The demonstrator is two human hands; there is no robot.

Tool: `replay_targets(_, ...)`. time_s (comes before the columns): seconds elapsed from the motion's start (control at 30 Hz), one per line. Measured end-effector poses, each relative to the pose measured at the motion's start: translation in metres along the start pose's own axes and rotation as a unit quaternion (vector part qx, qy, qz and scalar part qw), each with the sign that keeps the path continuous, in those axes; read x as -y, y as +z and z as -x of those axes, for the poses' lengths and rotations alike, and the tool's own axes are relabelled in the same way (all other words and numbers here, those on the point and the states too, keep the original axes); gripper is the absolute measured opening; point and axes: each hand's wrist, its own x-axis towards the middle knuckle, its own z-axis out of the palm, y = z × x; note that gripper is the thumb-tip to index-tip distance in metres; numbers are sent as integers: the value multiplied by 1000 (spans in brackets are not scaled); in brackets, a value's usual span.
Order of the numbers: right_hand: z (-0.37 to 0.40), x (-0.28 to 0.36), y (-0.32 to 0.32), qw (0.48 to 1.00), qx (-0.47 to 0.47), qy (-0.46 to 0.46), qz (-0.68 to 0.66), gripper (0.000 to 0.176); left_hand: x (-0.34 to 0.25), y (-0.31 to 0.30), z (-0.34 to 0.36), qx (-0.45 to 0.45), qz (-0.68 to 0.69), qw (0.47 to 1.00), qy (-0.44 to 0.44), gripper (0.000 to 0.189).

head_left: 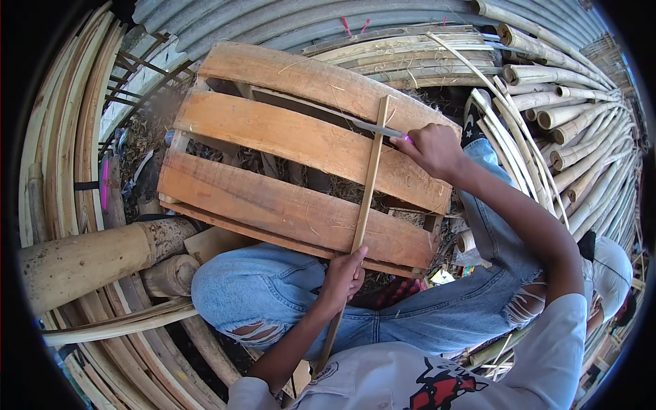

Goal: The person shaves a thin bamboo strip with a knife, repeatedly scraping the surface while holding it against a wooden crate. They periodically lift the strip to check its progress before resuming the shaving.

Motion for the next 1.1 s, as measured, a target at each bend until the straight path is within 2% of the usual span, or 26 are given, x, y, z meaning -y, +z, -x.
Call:
replay_targets(0.03, 8, 5, 2, 1000, 20, -8, -2, 57, 0, -1, 0, -1, 1, 1000, -1, 50)
replay_targets(0.07, 25, 18, 8, 997, 9, -80, -14, 55, 0, 0, 0, -1, 1, 1000, -1, 50)
replay_targets(0.13, 51, 45, 13, 986, 60, -156, -1, 53, 0, 0, 0, -8, 1, 1000, -3, 49)
replay_targets(0.17, 52, 47, 12, 986, 59, -157, -2, 53, 1, 0, 0, -9, 1, 1000, -3, 49)
replay_targets(0.27, 45, 42, 5, 992, 41, -118, 1, 52, 2, 1, -1, -20, -3, 1000, -1, 48)
replay_targets(0.33, 27, 20, -4, 999, 6, 2, 34, 52, 3, 1, -1, -29, -12, 999, -8, 48)
replay_targets(0.37, 24, 17, -7, 999, -7, 18, 45, 53, 2, 2, -1, -26, -13, 1000, -3, 48)
replay_targets(0.4, 27, 18, -8, 999, -10, 19, 49, 53, 0, 1, 0, -22, -5, 1000, -1, 48)
replay_targets(0.5, 55, 41, -1, 996, 47, -75, 18, 55, 1, 1, 2, -13, 9, 1000, 0, 47)
replay_targets(0.53, 62, 46, 4, 994, 38, -105, -5, 55, 0, 1, 1, -12, 18, 1000, -2, 47)
replay_targets(0.6, 53, 40, 0, 995, 45, -85, 22, 55, 0, 0, -1, -9, 16, 1000, 7, 47)
replay_targets(0.67, 27, 15, -2, 1000, -19, 1, 25, 54, 3, 1, 1, -6, 17, 1000, 11, 47)
replay_targets(0.7, 17, 11, -12, 998, -22, 21, 53, 53, 4, 2, 1, -17, 10, 1000, 14, 46)
replay_targets(0.73, 21, 17, -17, 998, -26, 23, 54, 53, 3, 3, 0, -29, 2, 999, 19, 46)
replay_targets(0.8, 42, 43, -18, 1000, 27, -4, 15, 53, 3, 4, 0, -29, 0, 999, 22, 46)
replay_targets(0.87, 70, 61, 1, 995, 46, -89, -18, 54, 3, 4, 2, -31, -4, 999, 19, 46)
replay_targets(0.93, 60, 50, 2, 995, 52, -88, 3, 54, 3, 3, 1, -28, -3, 999, 19, 45)
replay_targets(1.03, 25, 12, -2, 1000, 3, 20, 14, 57, 4, 3, -1, -28, -4, 999, 17, 45)
replay_targets(1.07, 30, 11, 2, 1000, 2, 20, 14, 57, 5, 1, -1, -28, -5, 999, 17, 45)
replay_targets(1.1, 39, 15, 6, 1000, 20, -17, -17, 57, 5, -1, -1, -3, 28, 1000, 7, 46)
